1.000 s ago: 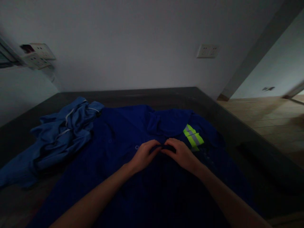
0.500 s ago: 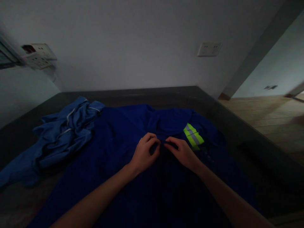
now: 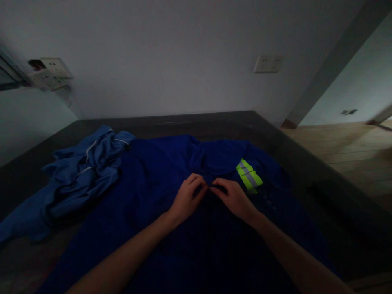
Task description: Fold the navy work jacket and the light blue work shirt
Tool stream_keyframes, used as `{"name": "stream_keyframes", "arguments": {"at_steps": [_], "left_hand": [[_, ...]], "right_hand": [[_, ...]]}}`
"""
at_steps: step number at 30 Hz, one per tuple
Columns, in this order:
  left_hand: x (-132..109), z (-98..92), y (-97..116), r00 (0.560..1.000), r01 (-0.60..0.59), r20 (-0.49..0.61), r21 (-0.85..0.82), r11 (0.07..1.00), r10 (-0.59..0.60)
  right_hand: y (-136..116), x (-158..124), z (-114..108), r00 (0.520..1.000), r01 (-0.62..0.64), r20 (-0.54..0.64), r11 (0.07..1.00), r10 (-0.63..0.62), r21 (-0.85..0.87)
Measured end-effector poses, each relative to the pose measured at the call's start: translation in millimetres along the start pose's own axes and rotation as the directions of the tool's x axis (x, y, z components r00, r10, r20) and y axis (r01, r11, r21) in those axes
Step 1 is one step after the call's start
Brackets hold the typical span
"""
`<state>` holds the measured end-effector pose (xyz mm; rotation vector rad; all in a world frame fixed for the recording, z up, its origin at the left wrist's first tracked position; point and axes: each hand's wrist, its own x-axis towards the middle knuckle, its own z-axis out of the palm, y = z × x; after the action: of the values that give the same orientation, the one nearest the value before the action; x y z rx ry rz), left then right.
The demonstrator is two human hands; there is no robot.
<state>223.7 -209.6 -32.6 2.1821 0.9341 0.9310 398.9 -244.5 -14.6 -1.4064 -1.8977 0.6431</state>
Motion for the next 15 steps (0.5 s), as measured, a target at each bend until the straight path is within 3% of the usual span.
{"name": "stream_keyframes", "arguments": {"at_steps": [7, 11, 15], "left_hand": [[-3.3, 1.3, -2.7, 1.000, -0.020, 0.000, 0.126, 0.992, 0.020], [-5.4, 3.4, -3.4, 1.000, -0.027, 0.008, 0.225, 0.974, 0.026], [-5.9, 2.9, -6.2, 0.999, -0.037, 0.016, 0.201, 0.979, 0.034]], "right_hand": [[0.0, 0.4, -1.2, 0.999, -0.027, -0.034, 0.998, 0.025, -0.056], [-3.7, -5.0, 8.1, 0.998, 0.041, -0.036, 0.987, -0.047, -0.156], [-5.8, -7.6, 12.0, 0.997, 0.061, -0.029, 0.982, -0.067, -0.177]]}}
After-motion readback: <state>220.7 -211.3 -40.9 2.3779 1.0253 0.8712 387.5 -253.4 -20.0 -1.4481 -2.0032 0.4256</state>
